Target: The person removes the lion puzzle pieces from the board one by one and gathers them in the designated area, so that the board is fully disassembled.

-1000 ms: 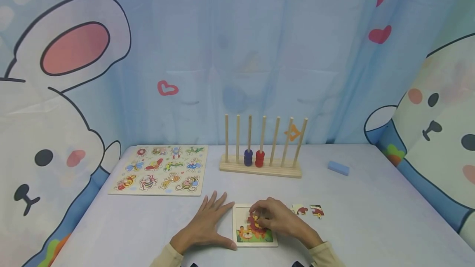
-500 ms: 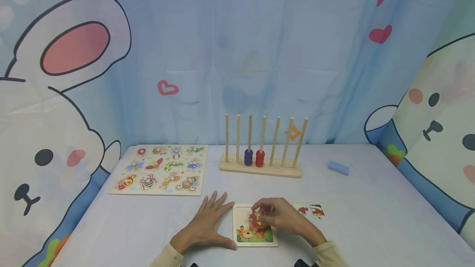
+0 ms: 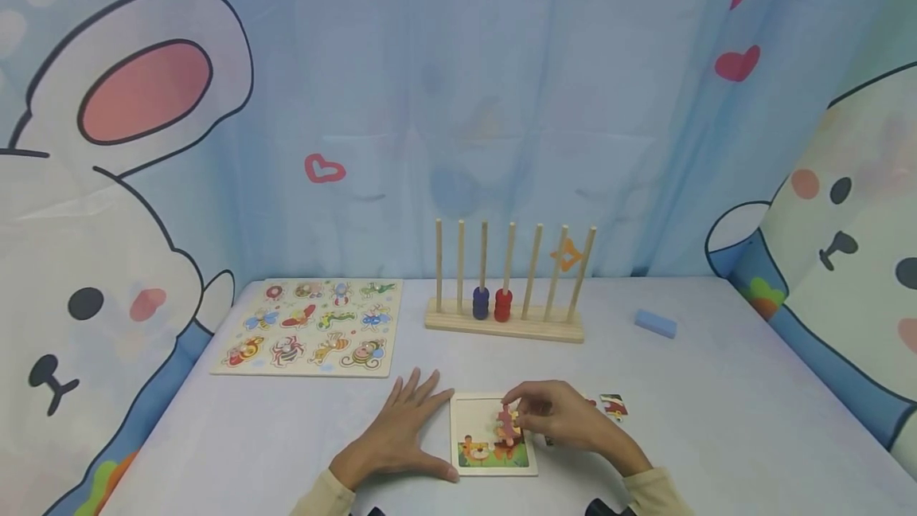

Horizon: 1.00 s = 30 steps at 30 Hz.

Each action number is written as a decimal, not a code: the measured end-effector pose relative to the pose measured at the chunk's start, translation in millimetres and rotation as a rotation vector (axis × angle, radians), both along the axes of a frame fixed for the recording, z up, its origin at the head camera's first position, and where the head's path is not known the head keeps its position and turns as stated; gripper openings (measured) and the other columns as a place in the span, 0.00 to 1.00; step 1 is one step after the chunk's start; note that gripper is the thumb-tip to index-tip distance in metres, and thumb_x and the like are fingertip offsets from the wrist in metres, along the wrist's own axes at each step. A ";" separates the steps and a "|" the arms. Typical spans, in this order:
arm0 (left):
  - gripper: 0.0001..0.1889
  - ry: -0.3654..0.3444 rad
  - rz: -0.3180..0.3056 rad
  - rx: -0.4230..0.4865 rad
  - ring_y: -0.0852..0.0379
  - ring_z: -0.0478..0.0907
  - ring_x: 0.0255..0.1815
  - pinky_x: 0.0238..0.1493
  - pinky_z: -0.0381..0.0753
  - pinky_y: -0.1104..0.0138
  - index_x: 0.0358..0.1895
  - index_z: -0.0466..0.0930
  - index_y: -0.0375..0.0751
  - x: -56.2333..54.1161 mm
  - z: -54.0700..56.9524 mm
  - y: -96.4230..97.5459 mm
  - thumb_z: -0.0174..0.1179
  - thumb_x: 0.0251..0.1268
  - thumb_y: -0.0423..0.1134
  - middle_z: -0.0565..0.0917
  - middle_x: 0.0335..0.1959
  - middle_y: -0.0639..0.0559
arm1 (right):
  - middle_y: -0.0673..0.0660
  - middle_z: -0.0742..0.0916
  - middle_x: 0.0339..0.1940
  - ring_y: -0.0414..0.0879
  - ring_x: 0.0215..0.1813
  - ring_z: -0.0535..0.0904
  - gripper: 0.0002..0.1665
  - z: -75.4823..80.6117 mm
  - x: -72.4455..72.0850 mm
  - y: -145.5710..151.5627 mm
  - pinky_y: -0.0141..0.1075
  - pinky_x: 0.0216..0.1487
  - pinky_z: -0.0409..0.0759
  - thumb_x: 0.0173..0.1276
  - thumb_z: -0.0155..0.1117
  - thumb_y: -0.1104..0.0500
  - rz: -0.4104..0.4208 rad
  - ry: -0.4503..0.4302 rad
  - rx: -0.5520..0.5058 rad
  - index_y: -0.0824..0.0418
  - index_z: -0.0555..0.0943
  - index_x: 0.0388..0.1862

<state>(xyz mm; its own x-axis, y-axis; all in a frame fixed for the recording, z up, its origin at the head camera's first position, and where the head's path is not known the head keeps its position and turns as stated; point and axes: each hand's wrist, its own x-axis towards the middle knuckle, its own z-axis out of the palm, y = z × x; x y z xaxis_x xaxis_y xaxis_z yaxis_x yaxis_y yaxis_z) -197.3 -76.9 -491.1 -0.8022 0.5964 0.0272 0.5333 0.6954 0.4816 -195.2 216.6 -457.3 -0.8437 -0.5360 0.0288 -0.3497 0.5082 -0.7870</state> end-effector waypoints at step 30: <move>0.57 0.005 0.004 -0.012 0.40 0.38 0.78 0.75 0.36 0.43 0.73 0.60 0.53 -0.5 -1.9 0.4 0.69 0.35 0.72 0.50 0.78 0.46 | 0.53 0.83 0.30 0.42 0.27 0.77 0.16 -1.5 5.5 67.0 0.32 0.28 0.77 0.68 0.61 0.63 -0.006 -0.059 -0.099 0.64 0.78 0.54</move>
<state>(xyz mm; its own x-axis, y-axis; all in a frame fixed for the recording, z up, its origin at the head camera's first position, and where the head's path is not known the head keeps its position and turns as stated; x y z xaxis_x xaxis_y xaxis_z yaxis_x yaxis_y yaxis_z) -197.9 -76.6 -493.0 -0.8046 0.5933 0.0240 0.5328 0.7034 0.4705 -189.8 283.6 -458.8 -0.8489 -0.5277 0.0319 -0.2984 0.4286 -0.8528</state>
